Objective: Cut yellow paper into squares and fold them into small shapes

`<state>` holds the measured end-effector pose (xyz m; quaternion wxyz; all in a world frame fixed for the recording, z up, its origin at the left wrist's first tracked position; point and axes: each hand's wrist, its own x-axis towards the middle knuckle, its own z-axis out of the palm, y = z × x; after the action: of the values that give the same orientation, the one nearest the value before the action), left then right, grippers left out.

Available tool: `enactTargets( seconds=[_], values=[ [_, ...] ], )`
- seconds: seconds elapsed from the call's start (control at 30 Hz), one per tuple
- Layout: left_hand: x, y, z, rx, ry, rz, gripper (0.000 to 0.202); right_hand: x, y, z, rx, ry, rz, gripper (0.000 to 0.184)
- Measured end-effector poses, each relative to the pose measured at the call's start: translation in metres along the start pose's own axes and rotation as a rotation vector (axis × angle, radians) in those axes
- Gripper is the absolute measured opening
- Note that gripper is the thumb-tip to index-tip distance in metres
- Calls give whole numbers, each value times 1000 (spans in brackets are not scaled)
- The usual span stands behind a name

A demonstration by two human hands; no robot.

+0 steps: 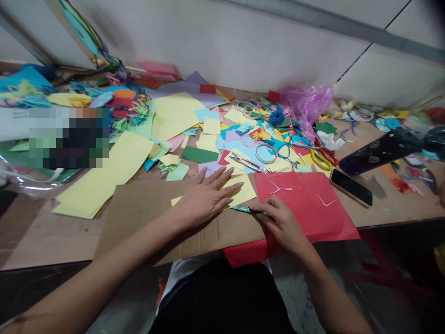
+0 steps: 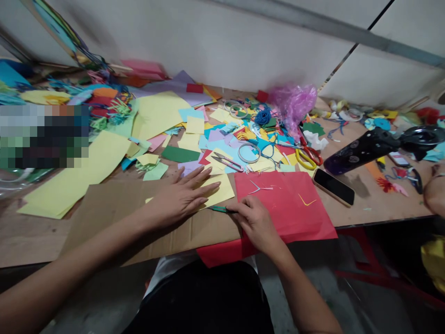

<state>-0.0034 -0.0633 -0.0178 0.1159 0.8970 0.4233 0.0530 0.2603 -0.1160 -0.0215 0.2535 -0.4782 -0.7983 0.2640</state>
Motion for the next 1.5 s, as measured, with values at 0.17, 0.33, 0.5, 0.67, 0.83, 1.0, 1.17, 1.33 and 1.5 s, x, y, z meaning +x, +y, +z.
enactTargets(
  seconds=[0.17,0.33,0.5,0.67,0.83,1.0,1.17,1.33,1.5],
  values=[
    [-12,-6,2,24,-22,-17,48,0,-1,-2,22,5,-4,27],
    [-9,-2,12,37,7,-27,49,0,-7,0,27,-3,-35,27],
    [3,5,17,33,43,-50,49,1,-12,5,-2,8,-74,25],
    [7,8,13,34,36,-80,49,0,-12,5,-24,3,-39,25],
    [-12,-1,2,50,25,-79,49,1,-11,3,-6,-7,-12,25],
    [-23,-7,4,59,0,-104,51,1,-11,4,35,-6,-19,23],
    [-18,0,11,79,54,-91,50,1,-16,6,54,-14,-43,24],
    [-11,8,12,69,62,-123,50,2,-21,7,19,-21,-48,26],
    [-8,11,10,55,40,-163,50,1,-21,6,26,-30,-24,26]
  ],
)
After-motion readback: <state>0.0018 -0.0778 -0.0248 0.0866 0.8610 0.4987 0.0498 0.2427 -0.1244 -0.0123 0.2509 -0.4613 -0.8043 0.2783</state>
